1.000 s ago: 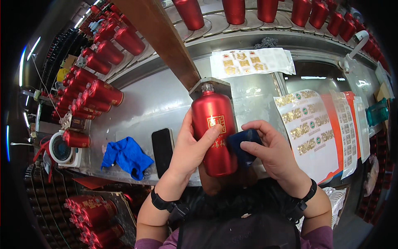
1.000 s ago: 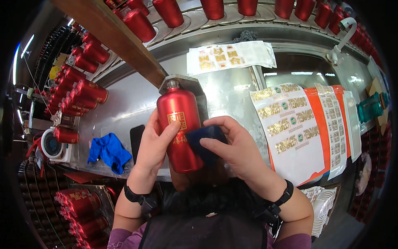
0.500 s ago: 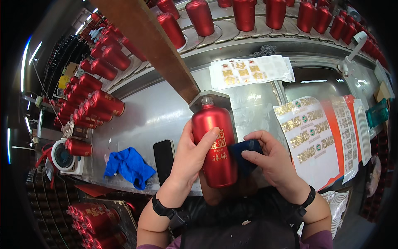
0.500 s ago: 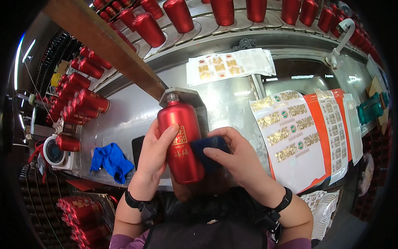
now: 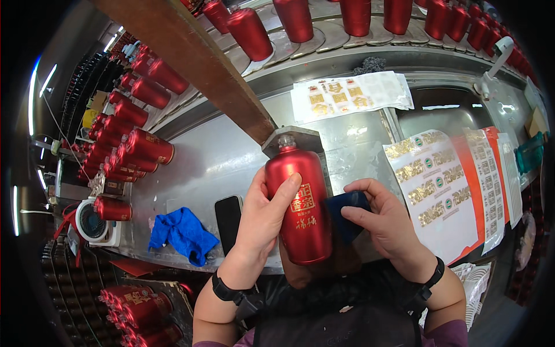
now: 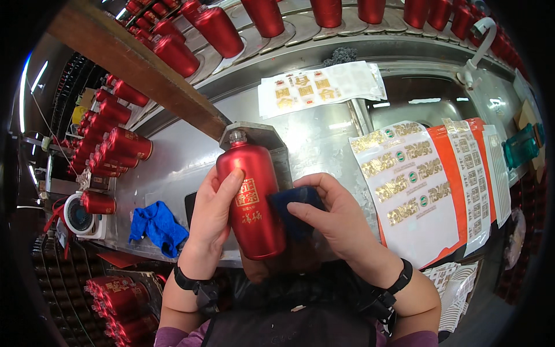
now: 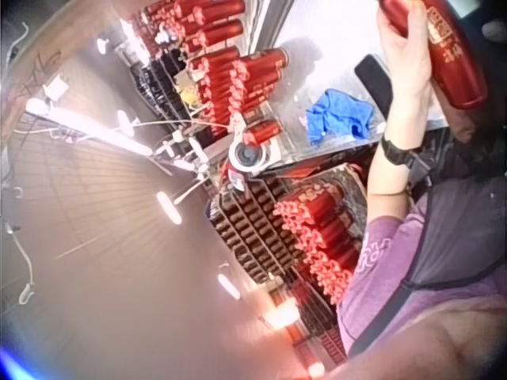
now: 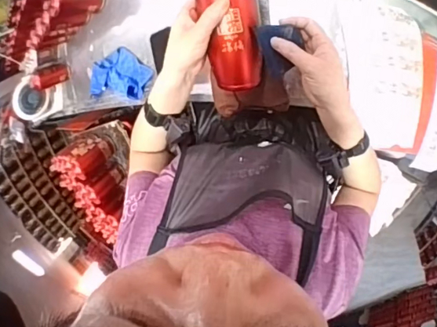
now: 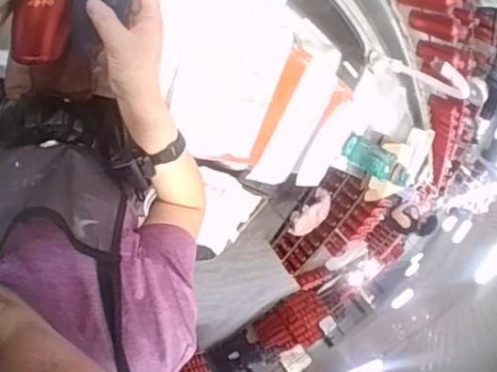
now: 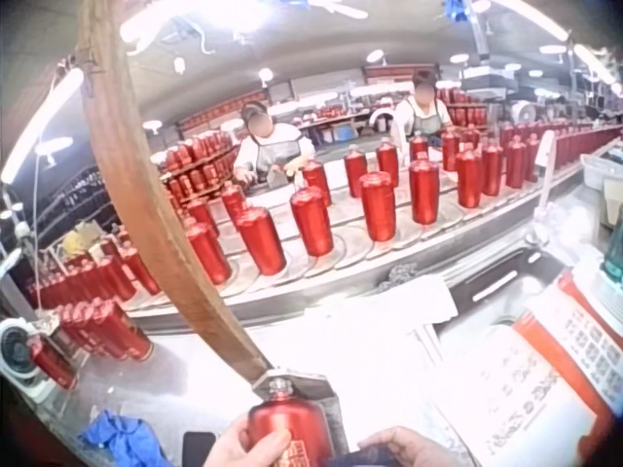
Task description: Applying decorative labels and seals to red metal liquor bottles on an assembly line.
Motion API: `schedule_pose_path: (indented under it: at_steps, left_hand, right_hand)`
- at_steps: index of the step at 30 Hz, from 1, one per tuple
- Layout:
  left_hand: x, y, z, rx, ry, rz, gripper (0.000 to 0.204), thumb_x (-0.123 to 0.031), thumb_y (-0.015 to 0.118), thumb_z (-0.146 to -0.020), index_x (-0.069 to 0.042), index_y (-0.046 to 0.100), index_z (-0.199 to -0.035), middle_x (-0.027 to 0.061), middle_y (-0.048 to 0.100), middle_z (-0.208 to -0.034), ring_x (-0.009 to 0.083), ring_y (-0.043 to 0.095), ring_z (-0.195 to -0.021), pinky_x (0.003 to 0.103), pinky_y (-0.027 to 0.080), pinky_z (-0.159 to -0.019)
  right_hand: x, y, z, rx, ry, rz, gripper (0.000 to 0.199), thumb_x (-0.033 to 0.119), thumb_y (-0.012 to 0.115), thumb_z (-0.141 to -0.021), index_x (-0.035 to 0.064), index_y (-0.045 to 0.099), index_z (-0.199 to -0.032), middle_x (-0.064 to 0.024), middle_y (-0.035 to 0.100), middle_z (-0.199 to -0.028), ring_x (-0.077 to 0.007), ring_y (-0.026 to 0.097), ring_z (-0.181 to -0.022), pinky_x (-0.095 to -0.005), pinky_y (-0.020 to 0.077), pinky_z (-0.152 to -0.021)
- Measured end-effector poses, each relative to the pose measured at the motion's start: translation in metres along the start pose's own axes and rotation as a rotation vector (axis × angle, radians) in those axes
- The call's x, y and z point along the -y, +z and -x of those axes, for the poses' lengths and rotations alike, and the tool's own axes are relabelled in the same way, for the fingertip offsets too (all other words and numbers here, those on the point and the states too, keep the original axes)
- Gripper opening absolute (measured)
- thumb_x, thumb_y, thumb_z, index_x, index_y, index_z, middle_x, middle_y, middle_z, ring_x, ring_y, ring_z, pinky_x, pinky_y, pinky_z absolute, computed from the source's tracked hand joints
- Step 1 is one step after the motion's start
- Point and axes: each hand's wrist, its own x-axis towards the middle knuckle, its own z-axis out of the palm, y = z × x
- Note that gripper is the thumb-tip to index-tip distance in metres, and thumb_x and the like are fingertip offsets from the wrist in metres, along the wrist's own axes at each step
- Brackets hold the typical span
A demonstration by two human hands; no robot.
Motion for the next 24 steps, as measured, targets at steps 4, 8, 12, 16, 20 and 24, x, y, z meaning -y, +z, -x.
schedule_pose_path:
  at_steps: [4,8,12,16,20,24]
  left_hand:
    - [-0.001,-0.004,0.000,0.023,-0.022,0.051,0.041,-0.020,0.063,-0.100,0.001,0.050,-0.132,0.0093,0.064,-0.120,0.0129,0.063,-0.105,0.030,0.052,-0.093]
    - [0.004,-0.014,0.005,0.092,0.015,0.053,0.052,-0.019,0.060,-0.101,0.003,0.040,-0.144,0.0127,0.059,-0.130,0.0165,0.059,-0.117,0.033,0.048,-0.101]
    - [0.004,-0.013,0.015,0.105,0.149,-0.082,0.071,-0.011,0.062,-0.098,0.002,0.022,-0.155,0.0155,0.048,-0.143,0.0211,0.049,-0.131,0.036,0.040,-0.110]
    - [0.006,-0.013,0.016,0.074,0.157,-0.107,0.076,-0.004,0.065,-0.095,0.003,0.020,-0.156,0.0158,0.045,-0.146,0.0219,0.046,-0.134,0.036,0.039,-0.111]
    - [0.007,-0.014,0.015,0.078,0.163,-0.114,0.075,-0.005,0.064,-0.096,0.002,0.020,-0.156,0.0155,0.045,-0.147,0.0217,0.046,-0.135,0.036,0.038,-0.112]
    - [0.008,-0.014,0.013,0.093,0.165,-0.090,0.073,-0.007,0.064,-0.097,0.002,0.022,-0.155,0.0149,0.045,-0.148,0.0208,0.045,-0.135,0.036,0.038,-0.112]
  right_hand:
    - [-0.001,-0.002,-0.003,0.012,-0.027,-0.011,0.031,0.003,0.068,-0.092,0.0028,0.055,-0.121,-0.0050,0.065,-0.105,-0.0102,0.062,-0.097,-0.0247,0.0514,-0.087]
    - [0.009,-0.008,-0.020,0.011,0.012,0.083,0.027,0.015,0.065,-0.098,0.0026,0.057,-0.121,-0.0007,0.064,-0.095,-0.0052,0.059,-0.087,-0.0217,0.0482,-0.077]
    - [0.015,0.006,-0.043,0.044,-0.068,0.392,0.047,0.031,0.068,-0.095,-0.0009,0.056,-0.127,0.0030,0.058,-0.072,-0.0027,0.051,-0.065,-0.0211,0.0419,-0.059]
    - [0.018,0.017,-0.055,0.119,-0.082,0.615,0.079,0.041,0.079,-0.084,-0.0079,0.048,-0.137,0.0019,0.054,-0.062,-0.0038,0.049,-0.057,-0.0221,0.0405,-0.053]
    - [0.020,0.019,-0.056,0.126,-0.067,0.587,0.070,0.026,0.079,-0.088,-0.0050,0.046,-0.141,0.0059,0.053,-0.064,-0.0010,0.046,-0.059,-0.0202,0.0383,-0.055]
    - [0.018,0.019,-0.058,0.112,-0.078,0.586,0.074,0.033,0.079,-0.085,-0.0065,0.047,-0.139,0.0041,0.054,-0.062,-0.0022,0.048,-0.058,-0.0209,0.0387,-0.054]
